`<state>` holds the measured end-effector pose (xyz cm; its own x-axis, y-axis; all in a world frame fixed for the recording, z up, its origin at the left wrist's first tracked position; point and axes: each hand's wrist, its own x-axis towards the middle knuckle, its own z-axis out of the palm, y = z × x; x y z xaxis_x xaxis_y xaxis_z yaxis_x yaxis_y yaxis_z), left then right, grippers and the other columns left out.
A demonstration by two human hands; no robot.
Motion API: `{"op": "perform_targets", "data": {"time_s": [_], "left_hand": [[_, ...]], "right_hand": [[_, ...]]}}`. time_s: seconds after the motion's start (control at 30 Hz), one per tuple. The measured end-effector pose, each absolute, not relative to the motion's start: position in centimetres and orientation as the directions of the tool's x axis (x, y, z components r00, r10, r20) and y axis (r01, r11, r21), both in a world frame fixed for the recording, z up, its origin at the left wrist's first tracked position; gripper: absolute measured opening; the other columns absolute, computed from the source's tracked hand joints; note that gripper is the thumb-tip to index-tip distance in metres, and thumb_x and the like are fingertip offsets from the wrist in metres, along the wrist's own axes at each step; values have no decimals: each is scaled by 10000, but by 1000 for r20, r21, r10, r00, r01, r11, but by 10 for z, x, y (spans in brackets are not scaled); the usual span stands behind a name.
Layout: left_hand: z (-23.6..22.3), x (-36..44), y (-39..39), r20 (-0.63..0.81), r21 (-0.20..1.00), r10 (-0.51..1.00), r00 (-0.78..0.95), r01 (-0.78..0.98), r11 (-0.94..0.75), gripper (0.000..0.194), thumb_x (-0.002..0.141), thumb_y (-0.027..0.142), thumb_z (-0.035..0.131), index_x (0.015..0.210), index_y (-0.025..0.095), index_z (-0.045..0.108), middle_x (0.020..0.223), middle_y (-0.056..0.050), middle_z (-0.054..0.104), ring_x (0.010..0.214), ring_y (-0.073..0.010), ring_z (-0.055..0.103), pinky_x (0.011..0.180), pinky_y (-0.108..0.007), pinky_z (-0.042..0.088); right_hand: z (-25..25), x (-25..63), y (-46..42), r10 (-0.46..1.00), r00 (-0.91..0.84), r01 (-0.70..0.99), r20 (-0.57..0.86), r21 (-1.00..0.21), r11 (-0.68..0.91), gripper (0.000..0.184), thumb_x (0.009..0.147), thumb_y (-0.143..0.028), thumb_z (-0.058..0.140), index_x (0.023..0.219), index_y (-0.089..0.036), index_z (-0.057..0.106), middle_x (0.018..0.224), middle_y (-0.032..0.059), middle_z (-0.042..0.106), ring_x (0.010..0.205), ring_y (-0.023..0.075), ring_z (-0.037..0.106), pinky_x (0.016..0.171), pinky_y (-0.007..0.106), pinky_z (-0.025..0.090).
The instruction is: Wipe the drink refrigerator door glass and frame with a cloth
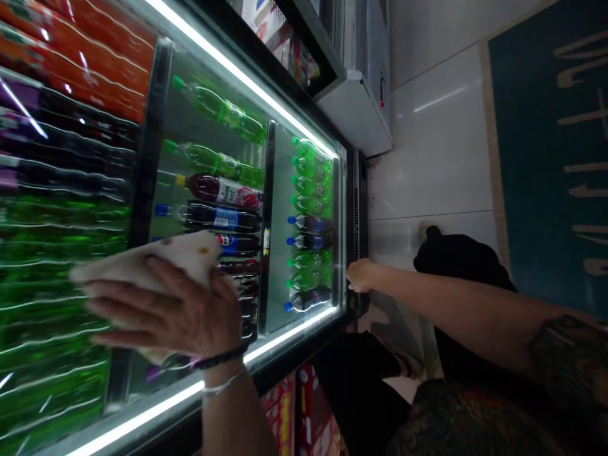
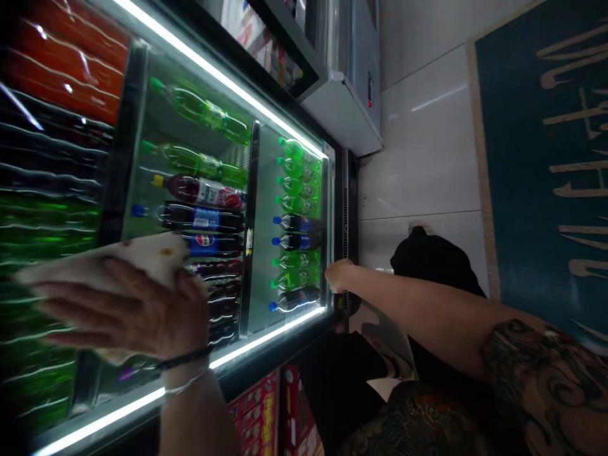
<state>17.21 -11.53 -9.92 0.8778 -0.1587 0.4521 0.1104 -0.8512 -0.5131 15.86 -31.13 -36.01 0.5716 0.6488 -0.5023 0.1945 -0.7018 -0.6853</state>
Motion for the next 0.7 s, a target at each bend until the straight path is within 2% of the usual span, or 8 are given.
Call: {"op": "perform_targets", "data": {"time_s": [0.07, 0.13, 0.2, 0.3, 0.4, 0.57, 0.7], "left_hand": [[-164, 181, -129, 412, -548, -233, 881, 35, -836, 970, 1031, 581, 577, 1800, 282, 65, 1820, -184, -156, 1717, -462, -68, 1374, -742, -46], [-230, 194, -139, 270, -495, -261, 927, -99, -863, 866, 1079, 474, 538, 1798, 243, 114, 1819, -210, -104, 1718, -468, -33, 1358, -799, -18], [-293, 209, -145, 125, -419, -314, 941, -237, -877, 777, 1109, 352, 469, 1795, 233, 125, 1824, -194, -51, 1727, -433, -2, 1367, -806, 26], [-380, 230, -151, -60, -320, -408, 911, -405, -857, 696, 1119, 203, 306, 1790, 199, 122, 1831, -143, -41, 1737, -341, -18, 1423, -711, 82], [-455, 247, -156, -198, -232, -463, 864, -500, -834, 676, 1094, 121, 209, 1770, 132, 199, 1825, -134, -34, 1730, -303, -43, 1451, -643, 77], [-532, 253, -154, -372, -96, -519, 770, -588, -803, 674, 1056, 49, 187, 1723, 33, 283, 1812, -172, 55, 1711, -298, -44, 1463, -602, 59], [-541, 233, -140, -432, -55, -516, 740, -592, -804, 675, 1038, 18, 215, 1706, 15, 313, 1800, -190, 167, 1714, -294, 55, 1457, -596, 116]], "right_hand": [[-356, 159, -313, 655, 572, 202, -494, -689, -696, 346, 1039, -156, 666, 1323, 12, 771, 1374, 312, 711, 1296, 454, 710, 1053, 577, 624], [-353, 161, -315, 667, 566, 209, -485, -698, -685, 354, 1067, -198, 642, 1335, -5, 769, 1358, 300, 723, 1300, 449, 710, 1046, 576, 631], [-351, 164, -318, 679, 555, 212, -480, -708, -673, 362, 1083, -231, 623, 1342, -26, 770, 1341, 284, 736, 1297, 436, 715, 1043, 563, 638], [-355, 170, -318, 685, 541, 204, -488, -714, -670, 356, 1089, -255, 616, 1331, -53, 780, 1345, 274, 737, 1296, 424, 719, 1050, 559, 642], [-363, 174, -315, 684, 533, 191, -498, -717, -671, 347, 1077, -256, 639, 1343, -84, 779, 1357, 252, 740, 1318, 411, 711, 1055, 549, 650], [-361, 181, -313, 676, 514, 160, -528, -715, -680, 324, 1035, -235, 715, 1326, -117, 792, 1357, 219, 753, 1290, 377, 734, 1024, 483, 674], [-352, 186, -315, 669, 511, 148, -540, -711, -688, 280, 996, -210, 742, 1240, -103, 826, 1343, 228, 756, 1262, 408, 741, 1007, 497, 679]]}}
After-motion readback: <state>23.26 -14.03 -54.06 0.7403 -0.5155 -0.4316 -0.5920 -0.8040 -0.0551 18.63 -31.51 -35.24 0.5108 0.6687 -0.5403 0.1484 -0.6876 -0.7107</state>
